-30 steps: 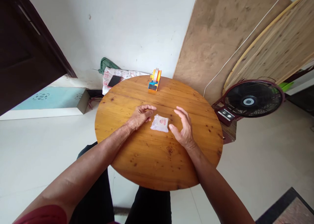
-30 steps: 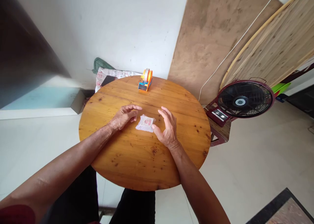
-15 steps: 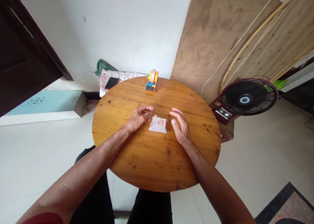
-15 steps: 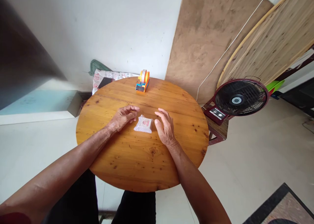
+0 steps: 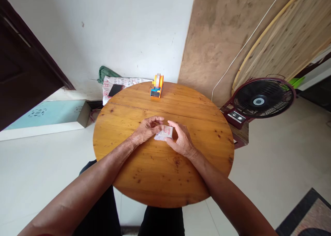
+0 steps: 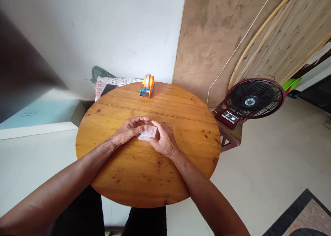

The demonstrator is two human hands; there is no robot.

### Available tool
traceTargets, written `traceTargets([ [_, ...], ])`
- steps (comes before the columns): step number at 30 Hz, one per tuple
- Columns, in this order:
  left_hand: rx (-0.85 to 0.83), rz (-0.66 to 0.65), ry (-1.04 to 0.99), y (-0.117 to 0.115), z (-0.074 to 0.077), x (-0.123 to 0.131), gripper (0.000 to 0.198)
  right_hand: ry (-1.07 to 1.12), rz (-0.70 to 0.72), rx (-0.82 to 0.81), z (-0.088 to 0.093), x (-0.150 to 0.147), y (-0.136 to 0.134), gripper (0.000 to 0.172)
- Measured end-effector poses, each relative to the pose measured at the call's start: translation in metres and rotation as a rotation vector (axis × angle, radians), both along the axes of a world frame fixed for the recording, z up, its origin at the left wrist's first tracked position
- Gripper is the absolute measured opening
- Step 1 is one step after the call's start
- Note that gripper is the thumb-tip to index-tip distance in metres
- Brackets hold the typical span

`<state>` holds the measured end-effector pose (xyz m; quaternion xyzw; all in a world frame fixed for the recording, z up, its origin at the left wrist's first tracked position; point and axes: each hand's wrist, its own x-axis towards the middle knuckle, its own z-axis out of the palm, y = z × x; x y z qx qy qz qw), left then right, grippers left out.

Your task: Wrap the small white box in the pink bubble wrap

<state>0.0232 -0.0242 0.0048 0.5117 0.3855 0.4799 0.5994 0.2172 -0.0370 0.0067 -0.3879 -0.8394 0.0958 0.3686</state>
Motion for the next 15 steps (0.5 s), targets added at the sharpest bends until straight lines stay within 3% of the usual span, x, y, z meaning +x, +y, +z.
traceTargets([
  [7, 0.028, -0.097, -0.021, -0.001, 0.003, -0.002, 0.049, -0.039, 0.04, 0.107, 0.001, -0.001, -0.002, 0.052],
  [15, -0.02, -0.024, -0.024, -0.006, 0.015, -0.005, 0.045, -0.109, 0.064, 0.152, 0.003, 0.0, -0.006, 0.053],
])
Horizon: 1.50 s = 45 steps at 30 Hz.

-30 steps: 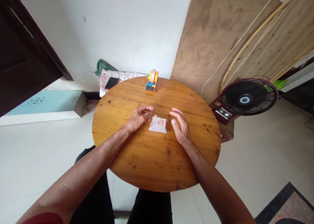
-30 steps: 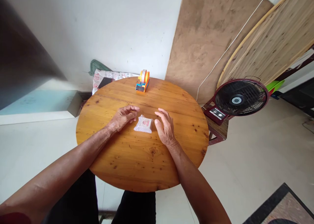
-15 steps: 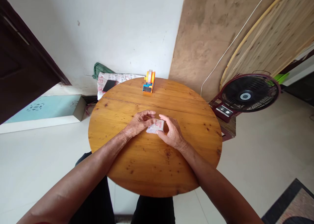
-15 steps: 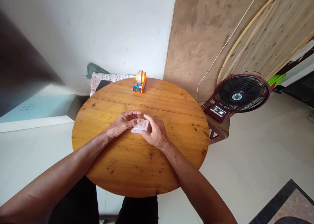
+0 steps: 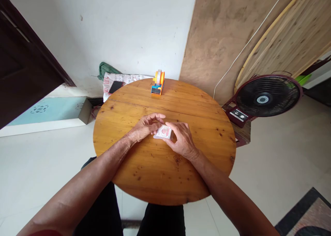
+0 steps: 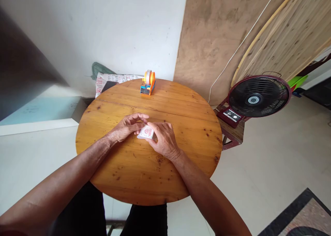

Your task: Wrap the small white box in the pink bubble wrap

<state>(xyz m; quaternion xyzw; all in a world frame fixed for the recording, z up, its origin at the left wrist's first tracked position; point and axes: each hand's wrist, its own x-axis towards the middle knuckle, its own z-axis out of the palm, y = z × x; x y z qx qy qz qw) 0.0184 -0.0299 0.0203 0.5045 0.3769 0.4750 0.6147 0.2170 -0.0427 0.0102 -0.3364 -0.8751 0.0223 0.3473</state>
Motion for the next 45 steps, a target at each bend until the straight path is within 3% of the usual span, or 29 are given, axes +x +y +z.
traceTargets([
  [5, -0.024, 0.052, 0.069, 0.0, -0.002, 0.0, 0.051, 0.004, -0.01, -0.028, -0.001, 0.0, 0.0, 0.052],
  [12, -0.05, -0.054, 0.159, 0.0, -0.005, 0.0, 0.063, 0.03, 0.001, 0.03, 0.0, -0.002, 0.001, 0.051],
  [17, -0.07, -0.054, 0.119, 0.0, -0.002, 0.0, 0.064, 0.084, 0.008, -0.039, 0.002, -0.001, 0.0, 0.057],
  [20, -0.047, 0.003, 0.116, 0.001, -0.002, -0.001, 0.056, 0.186, 0.002, -0.175, 0.004, 0.001, -0.001, 0.057],
  [24, -0.013, 0.25, 0.155, 0.009, -0.005, -0.004, 0.041, 0.484, -0.066, -0.42, 0.001, 0.006, 0.008, 0.039],
  [27, -0.011, 0.391, 0.141, 0.015, -0.009, -0.007, 0.03, 0.677, -0.174, -0.522, -0.008, 0.01, 0.021, 0.037],
  [32, 0.023, 0.386, 0.157, 0.019, -0.013, -0.011, 0.023, 0.778, -0.218, -0.61, -0.016, 0.013, 0.032, 0.038],
  [45, 0.032, 0.357, 0.161, 0.017, -0.008, -0.009, 0.022, 0.73, -0.197, -0.622, -0.003, 0.009, 0.025, 0.031],
])
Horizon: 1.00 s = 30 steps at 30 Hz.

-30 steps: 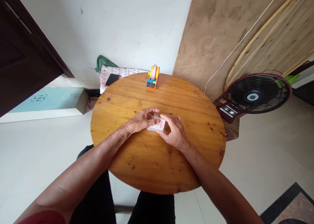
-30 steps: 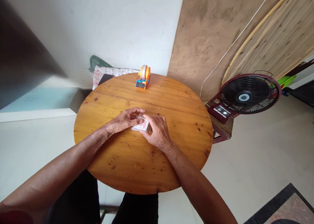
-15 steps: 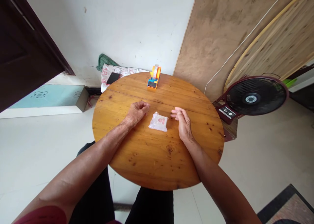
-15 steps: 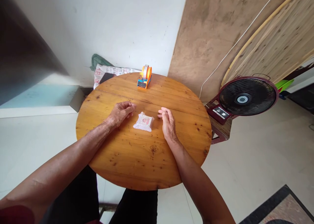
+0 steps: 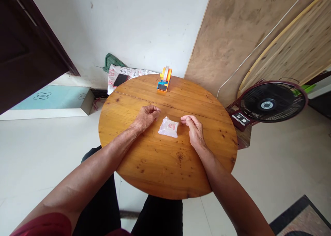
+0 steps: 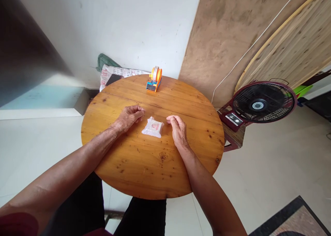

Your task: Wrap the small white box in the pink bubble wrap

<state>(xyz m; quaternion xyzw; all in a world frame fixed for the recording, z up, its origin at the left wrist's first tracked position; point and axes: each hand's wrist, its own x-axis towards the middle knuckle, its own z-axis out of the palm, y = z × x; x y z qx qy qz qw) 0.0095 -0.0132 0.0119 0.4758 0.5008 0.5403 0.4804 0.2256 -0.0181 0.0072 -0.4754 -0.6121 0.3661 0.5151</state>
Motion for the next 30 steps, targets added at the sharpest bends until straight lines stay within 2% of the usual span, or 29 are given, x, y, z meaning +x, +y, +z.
traceTargets([
  [6, -0.012, 0.01, -0.012, 0.001, 0.0, 0.0, 0.019, -0.029, 0.011, 0.023, -0.003, 0.001, 0.002, 0.03],
  [9, -0.027, 0.007, -0.01, -0.002, 0.005, 0.001, 0.021, 0.01, 0.013, 0.028, -0.004, 0.001, 0.002, 0.024],
  [14, -0.082, -0.172, 0.049, -0.012, 0.013, 0.0, 0.033, -0.099, 0.074, 0.168, 0.007, 0.0, -0.01, 0.015],
  [18, -0.062, -0.306, 0.031, -0.014, 0.01, -0.001, 0.046, -0.267, 0.203, 0.284, 0.017, -0.004, -0.02, 0.015],
  [23, -0.051, -0.398, -0.047, -0.015, 0.008, 0.001, 0.048, -0.32, 0.225, 0.303, 0.014, -0.009, -0.021, 0.025],
  [30, -0.03, -0.487, -0.095, -0.017, 0.008, 0.005, 0.049, -0.389, 0.219, 0.379, 0.014, -0.013, -0.023, 0.018],
])
